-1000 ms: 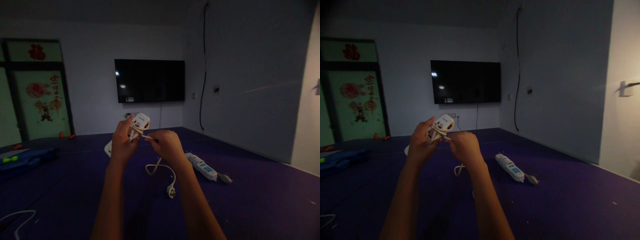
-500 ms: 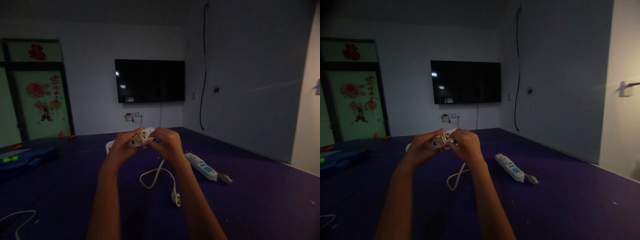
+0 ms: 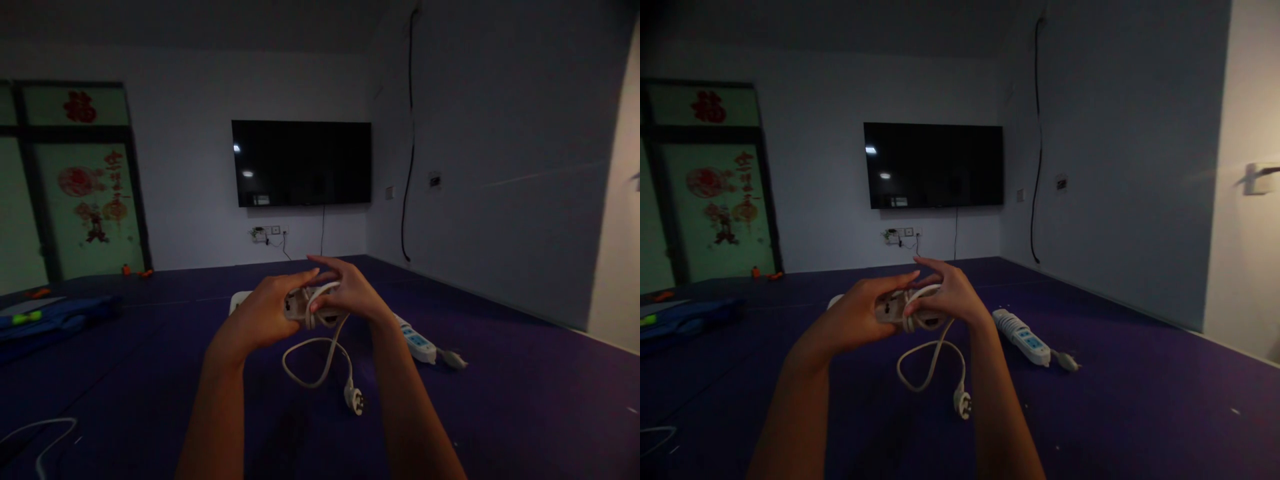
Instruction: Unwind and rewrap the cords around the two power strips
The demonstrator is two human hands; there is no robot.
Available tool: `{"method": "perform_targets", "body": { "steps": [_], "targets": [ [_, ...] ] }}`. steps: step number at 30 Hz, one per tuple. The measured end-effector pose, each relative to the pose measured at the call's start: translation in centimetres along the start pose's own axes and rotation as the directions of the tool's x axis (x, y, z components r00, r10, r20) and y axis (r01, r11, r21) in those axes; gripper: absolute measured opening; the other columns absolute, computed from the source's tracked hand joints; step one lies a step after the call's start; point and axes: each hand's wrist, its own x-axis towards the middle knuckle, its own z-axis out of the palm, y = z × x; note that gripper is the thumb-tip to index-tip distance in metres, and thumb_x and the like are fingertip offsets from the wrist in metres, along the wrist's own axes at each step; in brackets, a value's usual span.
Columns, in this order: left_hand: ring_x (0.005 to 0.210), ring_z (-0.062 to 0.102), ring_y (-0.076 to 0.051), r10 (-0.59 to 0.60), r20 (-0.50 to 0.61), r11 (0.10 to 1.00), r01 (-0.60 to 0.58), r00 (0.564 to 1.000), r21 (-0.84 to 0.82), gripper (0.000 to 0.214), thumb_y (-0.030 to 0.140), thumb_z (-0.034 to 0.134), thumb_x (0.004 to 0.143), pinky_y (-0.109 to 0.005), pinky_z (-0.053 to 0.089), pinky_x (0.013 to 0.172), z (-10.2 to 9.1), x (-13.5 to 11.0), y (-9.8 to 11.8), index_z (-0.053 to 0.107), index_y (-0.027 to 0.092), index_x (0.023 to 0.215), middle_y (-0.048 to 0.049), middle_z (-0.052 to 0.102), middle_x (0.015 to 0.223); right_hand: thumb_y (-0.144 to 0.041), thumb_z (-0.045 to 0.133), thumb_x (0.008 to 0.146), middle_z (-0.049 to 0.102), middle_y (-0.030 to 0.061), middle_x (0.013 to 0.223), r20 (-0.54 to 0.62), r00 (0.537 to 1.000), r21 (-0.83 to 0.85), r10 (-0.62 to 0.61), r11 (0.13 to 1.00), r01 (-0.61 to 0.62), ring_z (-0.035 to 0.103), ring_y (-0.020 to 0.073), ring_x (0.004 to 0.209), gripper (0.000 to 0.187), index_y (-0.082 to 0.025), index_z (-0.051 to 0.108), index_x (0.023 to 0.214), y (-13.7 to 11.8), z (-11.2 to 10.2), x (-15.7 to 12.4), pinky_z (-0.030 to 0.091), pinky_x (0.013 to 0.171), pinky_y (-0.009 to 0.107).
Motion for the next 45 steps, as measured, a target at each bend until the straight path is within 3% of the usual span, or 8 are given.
{"method": "perform_targets", "body": {
  "steps": [7, 13, 18, 22, 27, 35, 41, 45],
  "targets": [
    [0.112, 0.056, -0.027, 0.068, -0.012, 0.993, -0.067, 0.998, 0.095, 0.076, 0.008, 0.064, 0.056, -0.044, 0.049, 0.091, 0.6, 0.5, -1.3, 0.05, 0.028, 0.129, -0.0085, 0.057, 0.124, -0.038, 0.081, 0.053, 0.07, 0.0033, 0.074, -0.024, 1.0, -0.281, -0.003, 0.96, -0.004, 0.064, 0.0165, 0.068, 0.038, -0.016, 0.073, 0.082, 0.4, 0.1, 0.4, 0.046, 0.061, 0.026],
    [0.114, 0.054, -0.029, -0.005, -0.026, 0.983, 0.01, 1.0, 0.181, 0.079, 0.027, 0.073, 0.056, -0.045, 0.046, 0.093, 0.5, 0.6, -3.2, 0.047, 0.019, 0.131, -0.015, 0.054, 0.128, -0.048, 0.08, 0.051, 0.069, 0.0013, 0.065, -0.155, 0.983, -0.455, -0.102, 0.89, 0.021, 0.061, 0.0138, 0.059, 0.036, -0.02, 0.074, 0.074, -0.6, 0.6, 0.3, 0.039, 0.056, 0.024],
    [0.103, 0.06, -0.034, -0.093, -0.093, 0.91, 0.123, 0.991, 0.396, 0.066, 0.047, 0.073, 0.056, -0.059, 0.035, 0.095, 0.1, 0.2, -3.9, 0.06, 0.023, 0.116, -0.0128, 0.066, 0.111, -0.054, 0.078, 0.05, 0.069, 0.001, 0.067, -0.235, 0.955, -0.52, -0.184, 0.854, 0.036, 0.061, 0.0134, 0.06, 0.039, -0.021, 0.072, 0.071, -0.8, 0.5, 0.2, 0.038, 0.056, 0.024],
    [0.095, 0.063, -0.03, -0.169, -0.022, 0.937, 0.168, 0.985, 0.305, 0.065, 0.05, 0.074, 0.052, -0.043, 0.047, 0.081, -0.2, -0.1, -3.8, 0.062, 0.022, 0.11, -0.0103, 0.068, 0.106, -0.054, 0.078, 0.051, 0.068, 0.0004, 0.067, -0.233, 0.954, -0.567, -0.19, 0.823, 0.025, 0.06, 0.014, 0.061, 0.04, -0.021, 0.071, 0.072, -1.0, 0.7, 0.3, 0.038, 0.058, 0.025],
    [0.085, 0.064, -0.027, -0.184, -0.066, 0.942, 0.195, 0.981, 0.272, 0.061, 0.062, 0.071, 0.049, -0.033, 0.046, 0.065, 0.0, 0.2, -3.8, 0.065, 0.022, 0.095, -0.0072, 0.07, 0.091, -0.055, 0.076, 0.053, 0.067, 0.0004, 0.066, -0.225, 0.959, -0.578, -0.171, 0.816, 0.01, 0.06, 0.0134, 0.061, 0.04, -0.02, 0.07, 0.071, -1.0, 1.0, 0.5, 0.039, 0.058, 0.025],
    [0.081, 0.062, -0.028, -0.118, -0.053, 0.91, 0.13, 0.992, 0.394, 0.061, 0.066, 0.069, 0.048, -0.037, 0.041, 0.067, 1.1, 1.0, -4.1, 0.066, 0.023, 0.091, -0.0078, 0.07, 0.087, -0.035, 0.081, 0.051, 0.07, 0.0023, 0.079, -0.132, 0.987, -0.307, -0.086, 0.951, 0.042, 0.063, 0.0152, 0.072, 0.035, -0.019, 0.072, 0.081, -1.1, -0.4, -0.2, 0.046, 0.063, 0.026],
    [0.067, 0.06, -0.022, -0.134, 0.065, 0.928, 0.102, 0.989, 0.357, 0.059, 0.071, 0.066, 0.045, -0.031, 0.038, 0.059, 1.4, 1.4, -2.2, 0.068, 0.024, 0.079, -0.0037, 0.067, 0.074, -0.03, 0.079, 0.054, 0.067, 0.0033, 0.072, -0.188, 0.98, -0.127, -0.069, 0.991, 0.045, 0.055, 0.0112, 0.058, 0.028, -0.015, 0.071, 0.077, -1.2, -1.6, -0.8, 0.043, 0.052, 0.025],
    [0.064, 0.059, -0.021, -0.126, 0.105, 0.935, 0.082, 0.986, 0.346, 0.059, 0.071, 0.068, 0.043, -0.031, 0.036, 0.057, 0.9, 1.2, -0.7, 0.069, 0.023, 0.078, -0.0035, 0.067, 0.07, -0.032, 0.079, 0.052, 0.065, 0.0021, 0.069, -0.109, 0.994, 0.078, -0.023, 0.996, 0.032, 0.057, 0.011, 0.058, 0.032, -0.017, 0.07, 0.079, -0.2, -2.4, -1.0, 0.044, 0.053, 0.025]
  ]
}}
